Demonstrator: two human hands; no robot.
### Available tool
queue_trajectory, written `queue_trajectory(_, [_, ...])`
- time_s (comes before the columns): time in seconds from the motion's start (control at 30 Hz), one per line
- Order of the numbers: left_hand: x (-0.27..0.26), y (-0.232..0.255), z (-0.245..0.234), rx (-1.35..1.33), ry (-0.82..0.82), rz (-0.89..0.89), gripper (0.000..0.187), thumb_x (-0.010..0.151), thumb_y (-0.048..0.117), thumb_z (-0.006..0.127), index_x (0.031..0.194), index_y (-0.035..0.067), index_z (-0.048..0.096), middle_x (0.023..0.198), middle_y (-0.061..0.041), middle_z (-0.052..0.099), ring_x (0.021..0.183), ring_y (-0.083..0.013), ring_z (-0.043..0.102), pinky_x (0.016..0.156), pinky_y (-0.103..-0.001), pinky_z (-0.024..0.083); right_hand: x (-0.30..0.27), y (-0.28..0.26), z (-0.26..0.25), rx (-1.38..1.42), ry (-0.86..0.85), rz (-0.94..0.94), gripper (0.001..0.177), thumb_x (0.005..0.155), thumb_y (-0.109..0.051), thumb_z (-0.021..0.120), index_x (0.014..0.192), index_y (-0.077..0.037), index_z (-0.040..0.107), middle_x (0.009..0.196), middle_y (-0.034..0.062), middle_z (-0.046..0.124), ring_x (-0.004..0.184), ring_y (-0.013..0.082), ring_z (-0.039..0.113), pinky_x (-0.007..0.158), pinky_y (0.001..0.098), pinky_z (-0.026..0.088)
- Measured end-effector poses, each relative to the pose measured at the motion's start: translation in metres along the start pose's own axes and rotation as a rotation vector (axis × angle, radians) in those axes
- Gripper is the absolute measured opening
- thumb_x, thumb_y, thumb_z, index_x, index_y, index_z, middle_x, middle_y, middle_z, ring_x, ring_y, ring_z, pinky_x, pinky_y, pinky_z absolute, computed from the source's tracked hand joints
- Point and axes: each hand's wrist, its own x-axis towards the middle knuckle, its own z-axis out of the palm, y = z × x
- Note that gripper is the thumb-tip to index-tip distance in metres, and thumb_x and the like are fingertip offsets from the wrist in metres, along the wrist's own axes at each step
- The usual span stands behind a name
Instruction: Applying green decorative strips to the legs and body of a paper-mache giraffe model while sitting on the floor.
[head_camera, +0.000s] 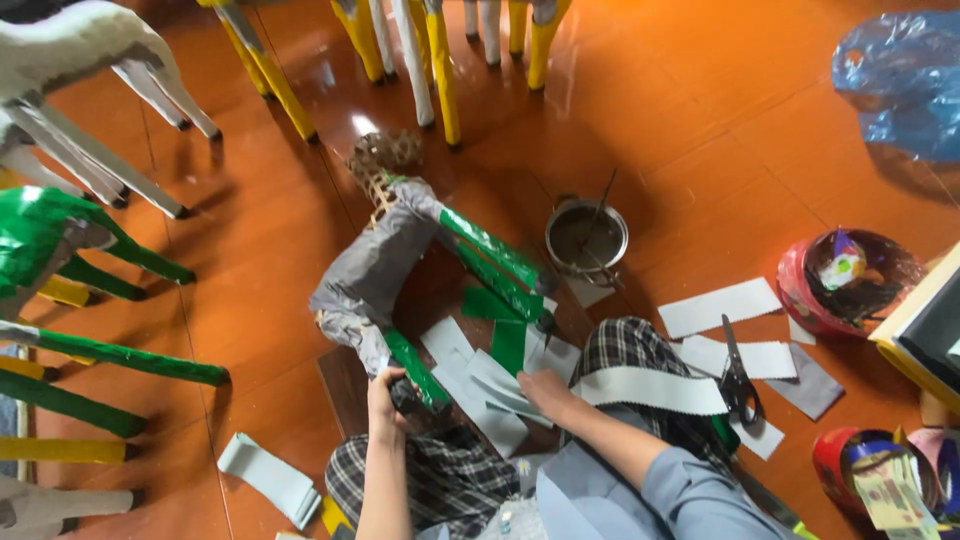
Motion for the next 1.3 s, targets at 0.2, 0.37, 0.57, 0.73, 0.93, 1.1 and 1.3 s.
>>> queue_trajectory(0.2, [-0.059,0.007,0.016,-0.01,-0.01,0.112,0.026,0.064,0.001,0.058,0.081,0.013,0.041,0.056,-0.008,0.043,0.042,-0.0261,0.053,0.033,-0.036,0.04,0.009,0.01,0.017,-0.059,0.118,0.043,0.015,0.074,-0.007,0.054,0.066,-0.016,0.047,0.06,0.0086,0.055,0.061,0.0348,0.054,0.049,0.0487,0.035])
queue_trajectory(0.37, [-0.082,0.007,0.013,-0.007,-0.039,0.084,0.02,0.066,0.001,0.057,0.073,0.008,0.039,0.053,-0.011,0.045,0.043,-0.0256,0.051,0.036,-0.035,0.041,0.003,-0.029,-0.046,0.368,0.293,0.065,0.032,0.083,0.007,0.062,0.109,-0.01,0.066,0.099,0.0084,0.067,0.097,0.0281,0.059,0.08,0.0421,0.046])
queue_trajectory(0.57, [-0.086,0.002,0.02,-0.029,-0.047,0.156,0.025,0.065,0.001,0.055,0.083,0.011,0.041,0.048,-0.013,0.046,0.037,-0.0245,0.049,0.031,-0.034,0.038,0.007,-0.039,-0.09,0.312,0.466,-0.032,0.012,0.081,0.003,0.064,0.092,-0.003,0.065,0.089,0.0114,0.067,0.085,0.0268,0.066,0.073,0.0379,0.053])
queue_trajectory(0.73, [-0.096,0.007,0.012,0.023,0.021,0.119,0.021,0.066,0.004,0.057,0.08,0.009,0.043,0.05,-0.013,0.049,0.039,-0.0246,0.049,0.036,-0.035,0.04,-0.004,-0.041,-0.215,0.413,0.624,0.021,0.02,0.084,0.007,0.062,0.1,-0.004,0.067,0.093,0.0119,0.067,0.086,0.0241,0.065,0.081,0.033,0.054])
queue_trajectory(0.93, [-0.112,0.01,0.003,0.047,-0.03,0.16,0.039,0.066,-0.003,0.055,0.101,0.008,0.041,0.057,-0.011,0.047,0.042,-0.0235,0.052,0.035,-0.034,0.042,0.039,0.054,-0.27,0.371,0.662,0.454,0.019,0.092,-0.01,0.053,0.102,-0.003,0.067,0.099,0.0133,0.07,0.093,0.0287,0.065,0.082,0.0379,0.049])
queue_trajectory(1.1, [-0.119,0.007,0.006,0.089,0.018,0.142,0.048,0.066,-0.005,0.054,0.11,0.01,0.042,0.061,-0.013,0.047,0.042,-0.0231,0.049,0.037,-0.036,0.042,0.101,0.135,-0.224,-0.1,0.515,0.621,0.023,0.088,-0.024,0.059,0.076,-0.004,0.058,0.083,0.0183,0.062,0.076,0.0447,0.059,0.061,0.0538,0.043])
queue_trajectory(1.3, [-0.116,0.004,0.01,0.094,0.055,0.131,0.059,0.064,-0.005,0.053,0.12,0.01,0.043,0.065,-0.014,0.046,0.042,-0.0242,0.048,0.034,-0.034,0.04,0.14,0.16,-0.166,-0.299,0.389,0.483,0.013,0.073,0.0,0.059,0.085,0.002,0.064,0.108,0.021,0.047,0.086,0.041,0.052,0.063,0.0497,0.054])
